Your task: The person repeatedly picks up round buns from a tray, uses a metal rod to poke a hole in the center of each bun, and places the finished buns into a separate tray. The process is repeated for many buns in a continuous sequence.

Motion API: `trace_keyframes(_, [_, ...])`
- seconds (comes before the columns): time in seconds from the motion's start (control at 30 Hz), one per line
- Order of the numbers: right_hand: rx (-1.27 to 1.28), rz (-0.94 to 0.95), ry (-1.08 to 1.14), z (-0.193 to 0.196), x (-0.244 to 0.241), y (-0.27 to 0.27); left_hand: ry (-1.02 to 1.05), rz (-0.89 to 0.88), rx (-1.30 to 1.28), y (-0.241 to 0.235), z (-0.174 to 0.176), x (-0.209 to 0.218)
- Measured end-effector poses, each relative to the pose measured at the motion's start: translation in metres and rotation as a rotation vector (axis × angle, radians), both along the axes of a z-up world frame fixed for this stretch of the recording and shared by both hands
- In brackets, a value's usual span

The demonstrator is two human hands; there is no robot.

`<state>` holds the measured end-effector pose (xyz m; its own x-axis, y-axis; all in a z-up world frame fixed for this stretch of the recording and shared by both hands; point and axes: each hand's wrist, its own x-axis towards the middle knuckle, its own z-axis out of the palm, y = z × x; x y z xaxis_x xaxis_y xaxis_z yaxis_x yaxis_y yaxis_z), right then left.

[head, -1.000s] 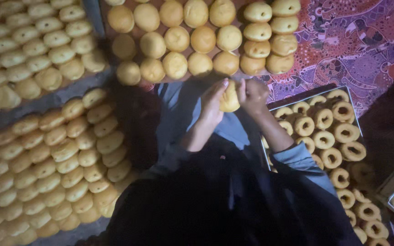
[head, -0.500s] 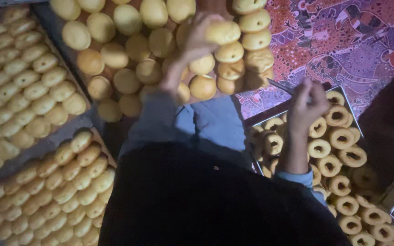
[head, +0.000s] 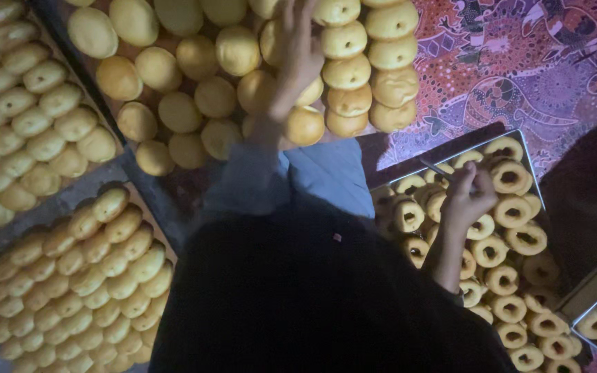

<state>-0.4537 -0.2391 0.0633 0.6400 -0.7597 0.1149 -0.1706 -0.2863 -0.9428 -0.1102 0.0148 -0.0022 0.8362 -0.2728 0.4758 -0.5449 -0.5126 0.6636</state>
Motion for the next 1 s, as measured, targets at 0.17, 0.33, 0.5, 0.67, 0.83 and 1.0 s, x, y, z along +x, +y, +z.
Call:
trace_keyframes(0.17, [0.204,0.009,0.013,-0.001,-0.025,0.014,0.378,0.363,0.229,0.052,0.037,-0.131])
trace_keyframes(0.33, [0.206,0.134,0.125,0.010,-0.022,0.046,0.020,0.296,0.459,0.066,0.041,-0.184])
trace_keyframes(0.5, [0.039,0.306,0.055,0.031,-0.017,0.102,0.261,-0.048,-0.048,0.071,0.021,-0.207])
trace_keyframes(0.67, [0.093,0.349,-0.087,0.050,-0.023,0.161,1.027,-0.258,-1.337,0.105,0.022,-0.252])
trace_keyframes(0.83, [0.004,0.461,-0.134,0.068,-0.018,0.204,1.020,-0.127,-1.634,0.126,0.042,-0.276])
trace_keyframes(1.0, [-0.150,0.474,-0.192,0.076,-0.017,0.233,0.856,-0.114,-1.595,0.138,0.063,-0.288])
